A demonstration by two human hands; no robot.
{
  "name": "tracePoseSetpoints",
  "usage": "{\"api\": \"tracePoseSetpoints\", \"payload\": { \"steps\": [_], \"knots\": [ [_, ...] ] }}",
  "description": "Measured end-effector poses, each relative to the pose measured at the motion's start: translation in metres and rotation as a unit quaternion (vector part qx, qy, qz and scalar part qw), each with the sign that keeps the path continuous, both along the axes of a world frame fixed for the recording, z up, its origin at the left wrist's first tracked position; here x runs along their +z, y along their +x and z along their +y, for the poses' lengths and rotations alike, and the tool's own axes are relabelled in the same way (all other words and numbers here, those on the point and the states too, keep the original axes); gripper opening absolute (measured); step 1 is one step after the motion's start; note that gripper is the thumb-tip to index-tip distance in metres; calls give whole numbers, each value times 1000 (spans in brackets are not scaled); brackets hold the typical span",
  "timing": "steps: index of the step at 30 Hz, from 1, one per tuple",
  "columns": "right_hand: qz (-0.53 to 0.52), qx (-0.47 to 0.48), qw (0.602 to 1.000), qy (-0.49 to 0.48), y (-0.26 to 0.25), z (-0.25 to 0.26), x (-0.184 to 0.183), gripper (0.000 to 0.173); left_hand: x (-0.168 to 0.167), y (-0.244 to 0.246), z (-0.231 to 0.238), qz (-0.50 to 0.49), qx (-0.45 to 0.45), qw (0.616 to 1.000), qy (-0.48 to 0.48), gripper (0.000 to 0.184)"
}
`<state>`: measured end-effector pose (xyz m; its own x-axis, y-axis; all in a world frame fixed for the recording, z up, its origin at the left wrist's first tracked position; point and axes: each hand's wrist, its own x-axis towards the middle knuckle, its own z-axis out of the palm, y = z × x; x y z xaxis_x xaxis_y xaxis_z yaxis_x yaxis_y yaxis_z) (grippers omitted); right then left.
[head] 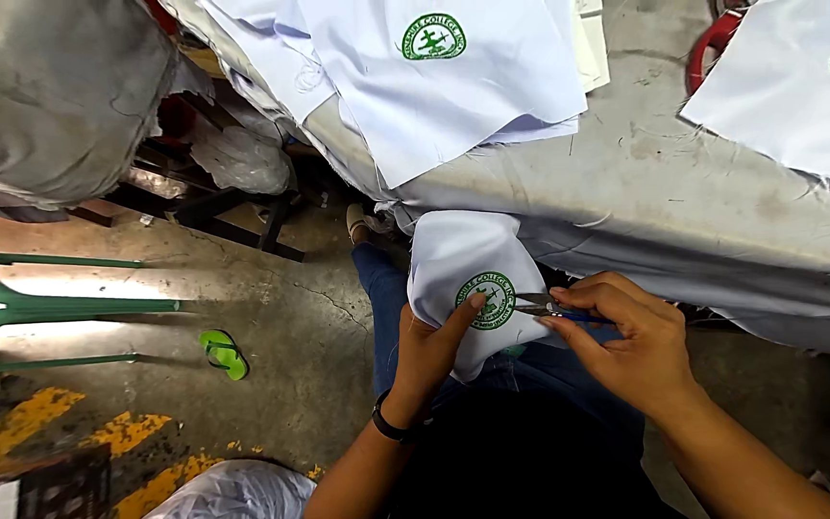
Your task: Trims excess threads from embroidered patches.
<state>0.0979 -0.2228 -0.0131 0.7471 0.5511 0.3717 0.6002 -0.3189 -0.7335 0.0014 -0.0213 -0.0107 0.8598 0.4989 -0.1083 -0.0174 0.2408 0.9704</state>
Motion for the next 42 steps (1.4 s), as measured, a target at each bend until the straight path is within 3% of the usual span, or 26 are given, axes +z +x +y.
{"api": "tracePoseSetpoints", "payload": {
  "steps": [42],
  "knots": [
    [-27,-1,1000,5,6,7,0,19,-2,-1,-10,-3,38,999,-7,26]
  ]
}}
